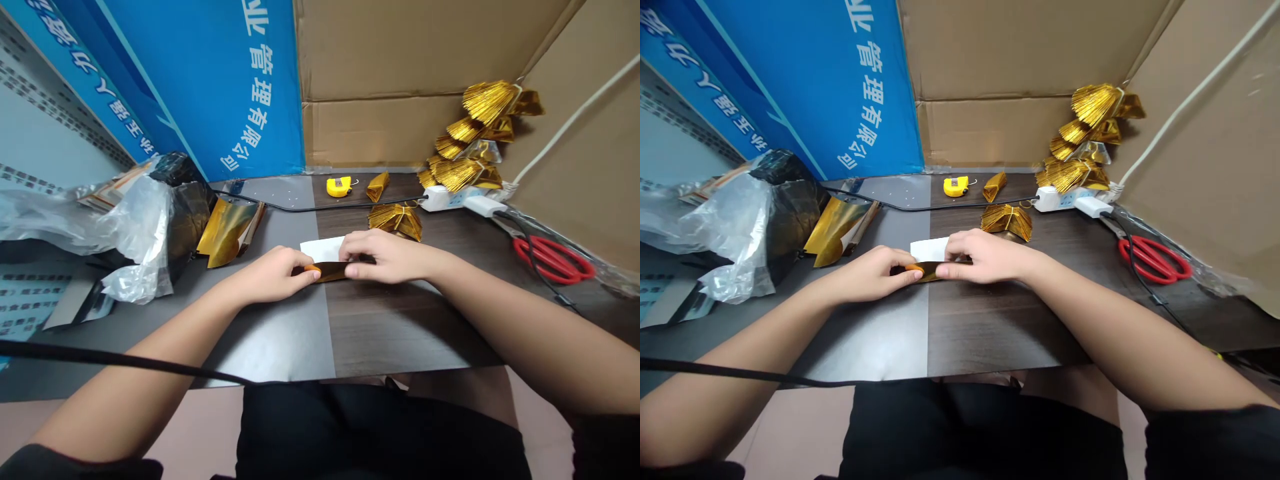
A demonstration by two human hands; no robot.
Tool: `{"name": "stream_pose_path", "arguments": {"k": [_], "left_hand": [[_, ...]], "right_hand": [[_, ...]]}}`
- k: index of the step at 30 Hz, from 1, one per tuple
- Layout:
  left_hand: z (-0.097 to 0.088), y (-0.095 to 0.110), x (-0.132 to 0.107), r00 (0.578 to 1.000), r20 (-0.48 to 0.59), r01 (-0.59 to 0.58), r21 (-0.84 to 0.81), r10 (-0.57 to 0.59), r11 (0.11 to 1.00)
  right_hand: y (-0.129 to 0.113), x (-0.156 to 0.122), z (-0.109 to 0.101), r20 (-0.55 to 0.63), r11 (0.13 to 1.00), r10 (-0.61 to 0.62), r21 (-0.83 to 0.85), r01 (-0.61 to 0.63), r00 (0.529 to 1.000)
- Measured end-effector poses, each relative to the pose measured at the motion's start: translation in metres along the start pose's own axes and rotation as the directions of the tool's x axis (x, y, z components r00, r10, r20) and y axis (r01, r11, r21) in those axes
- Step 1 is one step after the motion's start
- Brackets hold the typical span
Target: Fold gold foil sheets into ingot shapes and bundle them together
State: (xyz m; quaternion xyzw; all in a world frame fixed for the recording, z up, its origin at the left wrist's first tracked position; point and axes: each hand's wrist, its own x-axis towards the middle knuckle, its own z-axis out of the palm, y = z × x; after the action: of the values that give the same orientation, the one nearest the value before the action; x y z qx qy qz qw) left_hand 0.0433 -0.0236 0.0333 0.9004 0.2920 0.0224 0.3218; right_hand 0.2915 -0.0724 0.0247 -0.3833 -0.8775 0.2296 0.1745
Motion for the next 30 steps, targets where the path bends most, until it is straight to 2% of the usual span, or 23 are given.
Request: {"name": "stream_pose_path", "arguments": {"k": [3, 8, 12, 20, 25, 30], "left_hand": [[0.0, 0.001, 0.0, 0.996, -0.012, 0.086, -0.009, -0.086, 0.996], [0.002, -0.001, 0.001, 0.981, -0.074, 0.168, -0.124, -0.178, 0.978], [0.002, -0.004, 0.001, 0.965, -0.136, 0.214, -0.09, -0.225, 0.973], [0.005, -0.007, 0.003, 0.96, -0.161, 0.223, -0.061, -0.23, 0.973], [0.005, -0.011, 0.002, 0.957, -0.174, 0.235, 0.003, -0.231, 0.972], [-0.007, -0.016, 0.0, 0.96, -0.181, 0.221, 0.031, -0.212, 0.975]], "right_hand": [[0.001, 0.001, 0.004, 0.005, 0.998, 0.012, -0.057, -0.012, 1.0], [0.006, 0.002, 0.013, -0.051, 0.993, 0.093, -0.071, -0.097, 0.994], [0.005, 0.003, 0.018, -0.122, 0.986, 0.153, -0.043, -0.159, 0.981], [0.011, 0.004, 0.03, -0.238, 0.974, 0.172, -0.104, -0.201, 0.956], [0.01, 0.003, 0.03, -0.223, 0.978, 0.163, -0.09, -0.187, 0.961], [-0.005, 0.002, 0.031, -0.17, 0.987, 0.127, -0.076, -0.141, 0.977]]}}
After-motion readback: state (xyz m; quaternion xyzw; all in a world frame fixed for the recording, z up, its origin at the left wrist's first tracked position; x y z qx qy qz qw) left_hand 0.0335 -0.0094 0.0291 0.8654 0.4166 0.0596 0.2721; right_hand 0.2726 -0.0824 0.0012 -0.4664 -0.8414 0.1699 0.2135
